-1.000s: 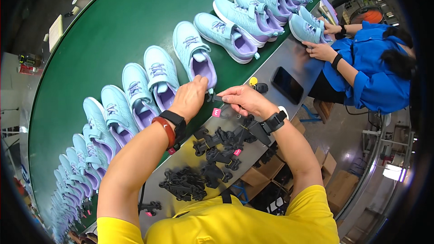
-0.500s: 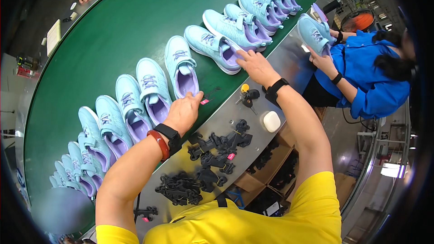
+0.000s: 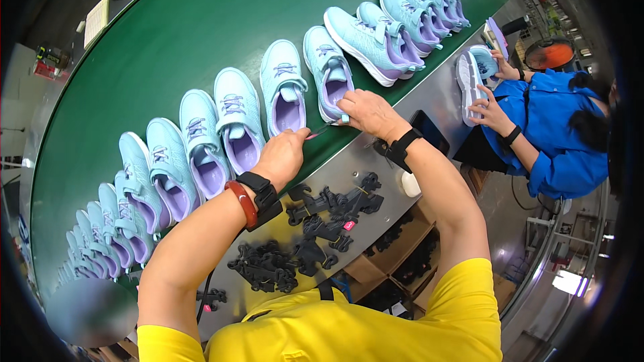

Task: The person attaches black plastic tags to pairs of light blue and purple sneakers moving along a green conveyor belt. They pick up tags from a pile, clip them onto the shoes, and occasionally adjust the shoes' position. The person also briefly handles a box of tags on the floor.

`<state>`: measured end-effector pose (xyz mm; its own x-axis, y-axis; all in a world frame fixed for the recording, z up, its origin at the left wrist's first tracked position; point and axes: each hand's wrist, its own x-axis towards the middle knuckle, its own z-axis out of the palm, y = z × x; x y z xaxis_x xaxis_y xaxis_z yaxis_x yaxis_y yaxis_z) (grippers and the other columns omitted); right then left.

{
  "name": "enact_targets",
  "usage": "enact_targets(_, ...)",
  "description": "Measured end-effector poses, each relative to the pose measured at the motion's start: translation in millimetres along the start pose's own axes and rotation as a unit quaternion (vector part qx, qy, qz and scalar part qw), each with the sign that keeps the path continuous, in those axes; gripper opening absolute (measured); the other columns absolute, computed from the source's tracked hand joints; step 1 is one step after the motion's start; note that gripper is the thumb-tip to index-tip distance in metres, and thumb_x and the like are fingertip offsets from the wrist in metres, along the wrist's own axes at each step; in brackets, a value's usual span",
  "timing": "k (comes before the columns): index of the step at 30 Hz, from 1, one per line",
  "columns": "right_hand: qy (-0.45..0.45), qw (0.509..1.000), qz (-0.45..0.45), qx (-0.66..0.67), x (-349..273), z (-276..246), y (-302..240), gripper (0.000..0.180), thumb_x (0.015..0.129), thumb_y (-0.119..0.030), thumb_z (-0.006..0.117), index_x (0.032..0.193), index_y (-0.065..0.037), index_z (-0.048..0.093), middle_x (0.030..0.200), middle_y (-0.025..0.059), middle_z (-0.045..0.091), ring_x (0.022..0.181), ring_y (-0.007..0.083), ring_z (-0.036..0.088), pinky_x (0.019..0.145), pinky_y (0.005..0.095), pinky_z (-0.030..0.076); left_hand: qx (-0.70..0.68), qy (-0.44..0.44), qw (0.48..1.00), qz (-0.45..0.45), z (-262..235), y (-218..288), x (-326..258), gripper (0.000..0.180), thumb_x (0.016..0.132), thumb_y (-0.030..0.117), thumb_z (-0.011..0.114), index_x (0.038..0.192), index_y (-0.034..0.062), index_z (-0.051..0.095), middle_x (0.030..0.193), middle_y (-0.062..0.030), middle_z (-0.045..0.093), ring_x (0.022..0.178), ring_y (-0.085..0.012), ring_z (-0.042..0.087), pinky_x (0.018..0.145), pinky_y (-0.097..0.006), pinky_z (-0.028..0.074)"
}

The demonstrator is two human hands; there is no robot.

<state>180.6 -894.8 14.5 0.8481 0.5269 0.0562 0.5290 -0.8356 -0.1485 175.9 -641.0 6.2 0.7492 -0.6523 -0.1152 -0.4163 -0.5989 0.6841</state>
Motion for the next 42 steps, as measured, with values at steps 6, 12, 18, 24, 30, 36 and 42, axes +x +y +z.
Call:
enact_targets(6, -0.008, 0.996, -0.065, -0.059, 20, -17, -10, 0.025, 0.072, -0.028, 0.071, 0.085, -0.014, 0.054, 0.079, 0.004, 0.054, 0.079, 0.0231, 0.056, 0.07, 0.0352, 0.042, -0.009, -0.01, 1.0, -0.021, -1, 2, 0, 0.035, 0.082, 0.0, 0.043, 0.114, 0.0002, 0.059, 0.09, -0.0263, 0.062, 0.084, -0.0416, 0.061, 0.077, -0.046, 0.049)
enact_targets(12, -0.042, 0.99, -0.103, -0.085, 31, -28, -16, 0.024, 0.067, -0.03, 0.074, 0.078, -0.014, 0.06, 0.074, 0.0026, 0.055, 0.077, 0.0213, 0.056, 0.072, 0.0344, 0.041, -0.048, 0.019, 0.998, -0.021, 6, -2, -2, 0.025, 0.087, 0.002, 0.048, 0.109, 0.0017, 0.061, 0.09, -0.0226, 0.062, 0.085, -0.0408, 0.06, 0.075, -0.045, 0.048)
enact_targets(18, -0.068, 0.989, -0.079, -0.106, 46, -21, -27, 0.019, 0.063, -0.024, 0.075, 0.074, -0.015, 0.062, 0.073, 0.0018, 0.058, 0.078, 0.0214, 0.057, 0.074, 0.0356, 0.04, -0.134, 0.078, 0.987, -0.031, 2, 6, -12, 0.024, 0.087, 0.0, 0.05, 0.108, 0.0007, 0.061, 0.111, -0.0217, 0.056, 0.099, -0.0404, 0.056, 0.085, -0.041, 0.046)
enact_targets(24, 0.068, 0.995, 0.003, 0.072, 23, -1, -22, 0.018, 0.065, -0.014, 0.073, 0.074, -0.011, 0.058, 0.082, 0.0039, 0.057, 0.079, 0.0267, 0.053, 0.071, 0.0359, 0.042, -0.124, 0.08, 0.989, 0.002, 10, 6, -11, 0.046, 0.079, -0.01, 0.048, 0.121, 0.0069, 0.056, 0.135, -0.0295, 0.035, 0.111, -0.0442, 0.052, 0.094, -0.042, 0.044)
enact_targets(30, 0.097, 0.98, 0.111, 0.133, 7, 2, -32, 0.05, 0.073, 0.004, 0.059, 0.121, -0.009, 0.052, 0.129, 0.0134, 0.047, 0.109, 0.0347, 0.052, 0.09, 0.0417, 0.045, -0.065, -0.03, 0.994, -0.079, -21, 27, -16, 0.073, 0.07, -0.015, 0.044, 0.137, 0.0135, 0.042, 0.144, -0.0336, 0.02, 0.119, -0.0464, 0.048, 0.098, -0.044, 0.044)
enact_targets(36, 0.2, 0.918, 0.189, 0.284, -42, -23, -103, 0.034, 0.079, 0.007, 0.057, 0.11, -0.005, 0.059, 0.119, 0.0113, 0.053, 0.096, 0.0213, 0.058, 0.074, 0.0281, 0.05, -0.149, 0.164, 0.975, 0.029, -50, 25, -117, 0.053, 0.074, -0.016, 0.043, 0.119, 0.0077, 0.056, 0.133, -0.0148, 0.043, 0.098, -0.0276, 0.058, 0.086, -0.031, 0.048)
enact_targets(42, 0.161, 0.913, 0.188, 0.325, -97, -26, -211, 0.023, 0.081, 0.006, 0.056, 0.102, -0.002, 0.062, 0.113, 0.0118, 0.055, 0.088, 0.0209, 0.06, 0.07, 0.0264, 0.051, -0.123, 0.266, 0.952, -0.086, -55, -8, -280, 0.039, 0.076, -0.015, 0.043, 0.105, 0.0043, 0.061, 0.113, -0.0141, 0.058, 0.097, -0.0303, 0.06, 0.082, -0.033, 0.048)
